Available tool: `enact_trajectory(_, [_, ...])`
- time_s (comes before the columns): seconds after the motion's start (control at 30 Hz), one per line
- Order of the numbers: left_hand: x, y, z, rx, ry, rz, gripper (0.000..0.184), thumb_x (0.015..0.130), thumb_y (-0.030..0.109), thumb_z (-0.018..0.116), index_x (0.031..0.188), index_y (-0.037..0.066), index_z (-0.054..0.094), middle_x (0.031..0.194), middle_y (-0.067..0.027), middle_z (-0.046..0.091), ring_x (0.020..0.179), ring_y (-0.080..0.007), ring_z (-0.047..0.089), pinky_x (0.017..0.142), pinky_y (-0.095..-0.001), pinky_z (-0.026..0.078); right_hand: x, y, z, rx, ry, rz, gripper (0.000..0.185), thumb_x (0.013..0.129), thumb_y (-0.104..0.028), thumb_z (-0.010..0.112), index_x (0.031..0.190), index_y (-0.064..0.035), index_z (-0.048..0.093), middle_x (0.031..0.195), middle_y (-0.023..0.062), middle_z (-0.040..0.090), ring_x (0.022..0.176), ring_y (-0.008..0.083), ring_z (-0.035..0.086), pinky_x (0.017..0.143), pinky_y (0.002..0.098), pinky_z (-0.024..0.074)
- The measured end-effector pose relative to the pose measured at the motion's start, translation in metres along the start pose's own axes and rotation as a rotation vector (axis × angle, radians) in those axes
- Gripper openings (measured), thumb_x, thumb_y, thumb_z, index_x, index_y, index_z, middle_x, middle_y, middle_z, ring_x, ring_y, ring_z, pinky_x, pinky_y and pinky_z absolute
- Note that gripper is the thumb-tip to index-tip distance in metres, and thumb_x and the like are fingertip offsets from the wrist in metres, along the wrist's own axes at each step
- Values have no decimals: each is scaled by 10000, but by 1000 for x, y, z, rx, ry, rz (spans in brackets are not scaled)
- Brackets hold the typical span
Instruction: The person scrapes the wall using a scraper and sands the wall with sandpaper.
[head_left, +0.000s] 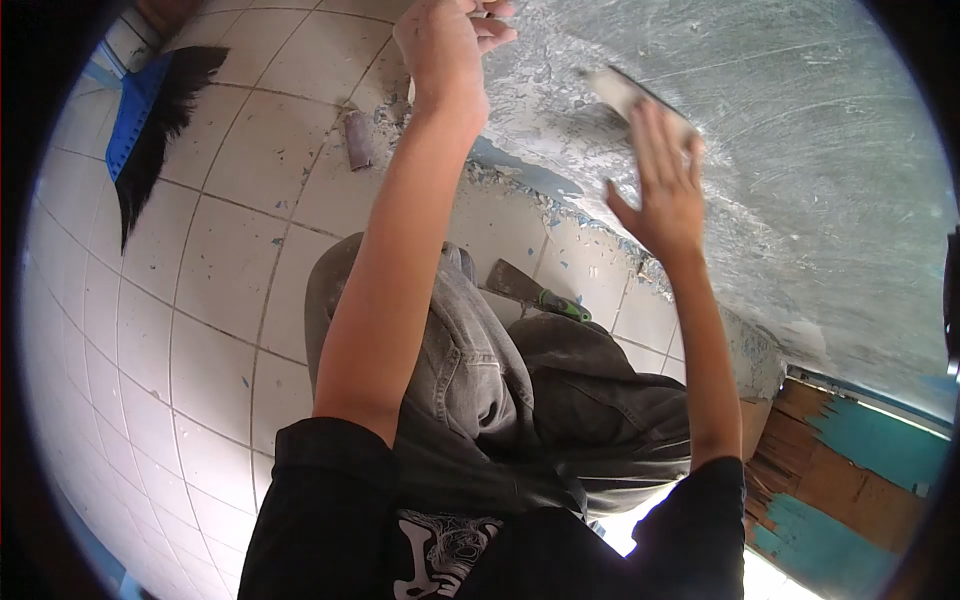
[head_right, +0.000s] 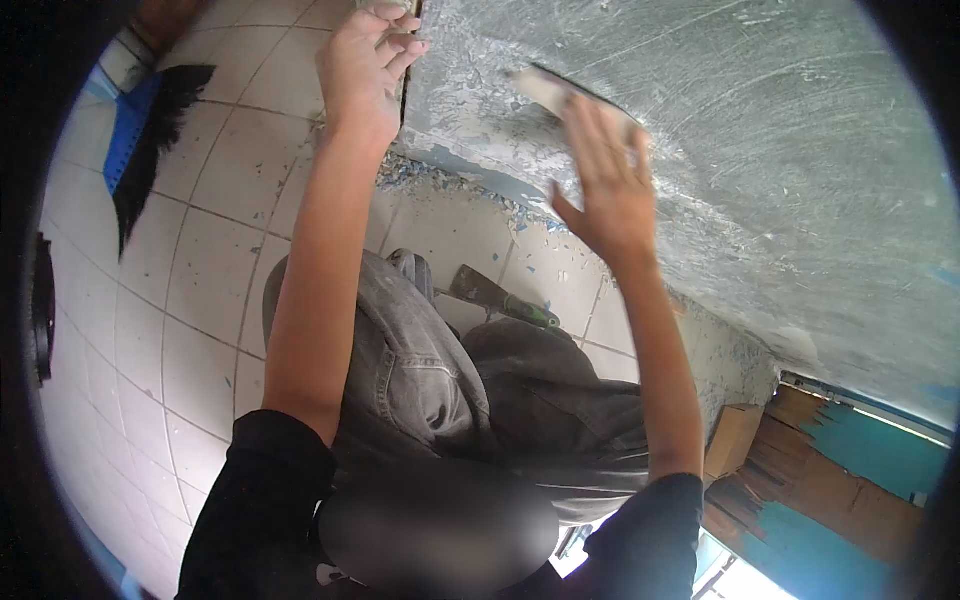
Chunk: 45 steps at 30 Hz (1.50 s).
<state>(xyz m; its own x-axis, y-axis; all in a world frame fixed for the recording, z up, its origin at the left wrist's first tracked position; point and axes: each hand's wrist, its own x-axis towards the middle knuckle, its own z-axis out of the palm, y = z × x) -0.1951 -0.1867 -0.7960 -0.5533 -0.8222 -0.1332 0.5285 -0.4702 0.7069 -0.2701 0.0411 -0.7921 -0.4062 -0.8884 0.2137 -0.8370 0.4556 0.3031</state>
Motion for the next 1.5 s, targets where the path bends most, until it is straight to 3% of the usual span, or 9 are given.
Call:
enact_trajectory(0.23, [9,0,-12,36,107,39,108,798,106,499,822,19,558,786,-82,556,690,-171,530,701,-299,495,66,-49,2,-50,249,-190,738,723,-232,634,1379,-171,303,1432,-65,293,1296,93,296,1094,328,215])
enact_trajectory(0.3, [7,2,-11,44,90,-1,117,737,227,534,750,112,553,713,-16,531,636,-124,508,640,-285,436,39,-22,1,-39,164,-106,707,732,-239,631,1367,-176,326,1414,-64,325,1290,101,310,1095,338,217])
enact_trajectory(0.53, [8,-1,-7,-64,30,-33,119,749,251,524,765,134,545,727,-5,514,669,-123,495,668,-282,425,-95,84,47,-269,121,68,716,756,-327,644,1373,-172,317,1402,-18,352,1298,139,311,1101,419,183])
enact_trajectory(0.7, [2,5,0,-70,7,-39,128,757,255,513,765,131,543,740,-9,522,682,-122,500,663,-284,423,18,-11,-4,-30,20,34,804,722,-340,669,1394,-170,264,1437,-34,283,1307,130,286,1103,418,182])
enact_trajectory(0.77, [-5,7,3,-34,133,12,102,804,94,493,821,17,558,774,-69,546,687,-161,525,697,-301,500,64,-45,-13,85,134,-162,798,724,-323,666,1397,-182,261,1445,-45,263,1307,111,278,1102,379,196])
enact_trajectory(0.87, [6,5,-11,-13,155,38,105,801,99,498,819,17,562,758,-70,543,657,-154,514,698,-307,503,84,-65,-8,117,255,-182,774,735,-309,658,1394,-201,267,1440,-55,275,1300,97,284,1096,340,212])
enact_trajectory(1.23, [-1,5,0,-75,74,-12,126,794,110,478,834,18,553,786,-80,529,627,-154,485,762,-342,490,-88,83,38,-333,111,71,739,756,-355,638,1387,-182,295,1405,-9,349,1296,134,315,1094,429,187])
enact_trajectory(1.37, [-9,0,8,-51,19,-36,126,787,103,484,842,19,560,779,-74,531,642,-152,492,760,-337,489,-18,17,7,-120,52,94,787,733,-358,650,1395,-169,270,1435,-5,295,1315,133,279,1096,462,167])
enact_trajectory(1.5, [-18,3,8,71,2,21,108,778,92,500,826,26,572,759,-61,532,654,-149,501,688,-300,504,60,-44,-15,-18,128,-82,799,692,-271,669,1389,-189,287,1440,-63,275,1295,99,301,1096,356,214])
